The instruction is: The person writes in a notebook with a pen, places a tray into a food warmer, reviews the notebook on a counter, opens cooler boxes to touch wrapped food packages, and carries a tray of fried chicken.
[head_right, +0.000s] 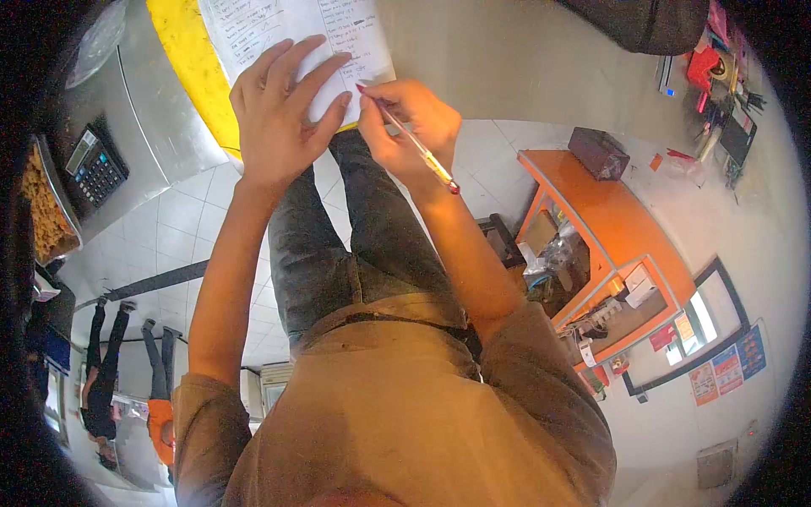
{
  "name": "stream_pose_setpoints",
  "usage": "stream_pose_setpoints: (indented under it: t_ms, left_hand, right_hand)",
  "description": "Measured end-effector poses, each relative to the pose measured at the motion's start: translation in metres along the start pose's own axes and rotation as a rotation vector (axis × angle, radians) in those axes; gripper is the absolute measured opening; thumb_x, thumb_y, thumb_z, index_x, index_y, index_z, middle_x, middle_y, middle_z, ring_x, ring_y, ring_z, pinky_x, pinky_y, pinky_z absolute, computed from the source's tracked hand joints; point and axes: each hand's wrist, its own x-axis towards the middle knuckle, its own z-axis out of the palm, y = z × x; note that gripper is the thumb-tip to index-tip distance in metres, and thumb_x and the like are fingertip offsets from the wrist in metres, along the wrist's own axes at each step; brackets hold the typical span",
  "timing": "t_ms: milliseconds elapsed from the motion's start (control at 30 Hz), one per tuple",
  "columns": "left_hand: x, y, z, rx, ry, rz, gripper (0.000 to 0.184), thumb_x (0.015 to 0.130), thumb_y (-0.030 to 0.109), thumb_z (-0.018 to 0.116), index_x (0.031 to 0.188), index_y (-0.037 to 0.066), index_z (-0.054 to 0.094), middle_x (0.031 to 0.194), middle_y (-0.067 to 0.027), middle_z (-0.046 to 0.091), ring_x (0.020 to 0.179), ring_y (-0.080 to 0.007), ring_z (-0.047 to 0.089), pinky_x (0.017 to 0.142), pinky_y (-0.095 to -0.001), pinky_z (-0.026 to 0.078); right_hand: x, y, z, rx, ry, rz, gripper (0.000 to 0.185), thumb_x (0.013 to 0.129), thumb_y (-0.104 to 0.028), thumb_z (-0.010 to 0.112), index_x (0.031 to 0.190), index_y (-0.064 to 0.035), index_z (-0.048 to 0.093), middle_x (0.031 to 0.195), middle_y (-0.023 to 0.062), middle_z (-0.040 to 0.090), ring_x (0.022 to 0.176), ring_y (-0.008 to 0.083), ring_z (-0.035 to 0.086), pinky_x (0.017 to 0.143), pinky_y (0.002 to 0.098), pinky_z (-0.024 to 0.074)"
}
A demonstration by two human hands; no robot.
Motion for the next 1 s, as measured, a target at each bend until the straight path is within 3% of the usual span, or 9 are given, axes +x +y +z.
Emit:
stream_pose_setpoints:
  t_ms: [200, 400, 433, 467, 533, 600, 833, 933, 1000]
  left_hand:
    - [-0.001, -0.001, 0.001, -0.017, 0.02, 0.005, 0.038, 0.088, 0.036, 0.072, 0.125, 0.028, 0.073, 0.142, 0.0033, 0.058, 0.133, -0.0255, 0.045, 0.109, -0.0462, 0.031]
    - [0.0, 0.0, 0.004, -0.044, 0.034, 0.021, 0.041, 0.086, 0.033, 0.074, 0.126, 0.026, 0.072, 0.141, 0.002, 0.058, 0.132, -0.0273, 0.047, 0.108, -0.0478, 0.033]
    - [-0.001, -0.003, 0.005, -0.043, 0.04, 0.024, 0.041, 0.085, 0.033, 0.075, 0.126, 0.026, 0.072, 0.141, 0.0015, 0.058, 0.132, -0.0279, 0.047, 0.107, -0.0482, 0.034]
    - [0.0, -0.007, 0.009, -0.08, 0.05, 0.042, 0.043, 0.085, 0.035, 0.074, 0.127, 0.024, 0.072, 0.139, -0.0036, 0.061, 0.126, -0.0327, 0.055, 0.104, -0.0507, 0.039]
    - [0.003, -0.01, 0.013, -0.219, 0.085, 0.058, 0.04, 0.082, 0.033, 0.075, 0.12, 0.021, 0.073, 0.135, -0.0074, 0.062, 0.125, -0.0348, 0.055, 0.102, -0.0524, 0.041]
    - [0.002, -0.011, 0.016, -0.207, 0.106, 0.066, 0.039, 0.08, 0.032, 0.075, 0.116, 0.019, 0.073, 0.132, -0.009, 0.062, 0.125, -0.0349, 0.053, 0.101, -0.0534, 0.041]
    - [0.0, 0.01, -0.008, -0.171, 0.088, -0.003, 0.039, 0.085, 0.037, 0.072, 0.121, 0.021, 0.073, 0.14, -0.0047, 0.054, 0.138, -0.0313, 0.041, 0.116, -0.0515, 0.03]
    - [-0.003, 0.023, -0.016, -0.171, 0.097, -0.005, 0.039, 0.086, 0.035, 0.071, 0.121, 0.019, 0.072, 0.139, -0.0041, 0.055, 0.138, -0.0292, 0.042, 0.118, -0.0486, 0.028]
    - [-0.026, -0.018, 0.019, -0.153, 0.087, -0.008, 0.04, 0.085, 0.035, 0.071, 0.121, 0.018, 0.071, 0.138, -0.0041, 0.055, 0.138, -0.0285, 0.042, 0.118, -0.0482, 0.028]
  right_hand:
    - [0.006, -0.001, 0.002, -0.08, -0.062, -0.074, 0.013, 0.08, 0.001, 0.078, 0.092, -0.0002, 0.072, 0.081, 0.0124, 0.073, 0.069, 0.0182, 0.074, 0.061, 0.0282, 0.0586]
    - [0.005, -0.002, 0.001, -0.117, -0.081, -0.07, 0.013, 0.081, -0.001, 0.077, 0.093, -0.0018, 0.073, 0.083, 0.0122, 0.073, 0.072, 0.0186, 0.075, 0.065, 0.0295, 0.0589]
    - [0.004, 0.001, -0.002, -0.13, -0.091, -0.081, 0.011, 0.083, 0.0, 0.077, 0.093, -0.0013, 0.073, 0.083, 0.0107, 0.074, 0.072, 0.015, 0.073, 0.066, 0.0269, 0.0582]
    - [0.004, 0.004, -0.003, -0.118, -0.1, -0.092, 0.01, 0.085, 0.001, 0.076, 0.093, -0.0009, 0.073, 0.083, 0.0093, 0.075, 0.073, 0.0115, 0.072, 0.067, 0.0243, 0.0574]
    - [0.005, -0.002, -0.008, -0.306, -0.125, -0.116, 0.009, 0.086, 0.0, 0.075, 0.096, -0.0011, 0.075, 0.087, 0.0108, 0.075, 0.076, 0.0133, 0.072, 0.07, 0.0271, 0.0576]
    - [0.003, 0.003, -0.007, -0.202, -0.093, -0.094, 0.009, 0.089, -0.001, 0.074, 0.099, 0.0006, 0.075, 0.092, 0.0131, 0.077, 0.081, 0.0149, 0.072, 0.072, 0.0285, 0.0581]
    - [0.002, -0.008, -0.017, -0.19, -0.156, -0.058, 0.012, 0.1, -0.002, 0.065, 0.107, 0.0068, 0.069, 0.098, 0.0149, 0.074, 0.079, 0.0136, 0.069, 0.066, 0.0264, 0.0607]
    - [-0.007, -0.008, -0.032, -0.072, -0.138, 0.107, 0.012, 0.098, 0.002, 0.065, 0.108, 0.0075, 0.068, 0.104, 0.0178, 0.074, 0.09, 0.019, 0.073, 0.075, 0.0299, 0.0613]
    - [-0.024, 0.037, 0.005, -0.091, -0.141, 0.099, 0.013, 0.099, 0.002, 0.062, 0.109, 0.0091, 0.068, 0.105, 0.0183, 0.073, 0.091, 0.0206, 0.072, 0.078, 0.0305, 0.061]
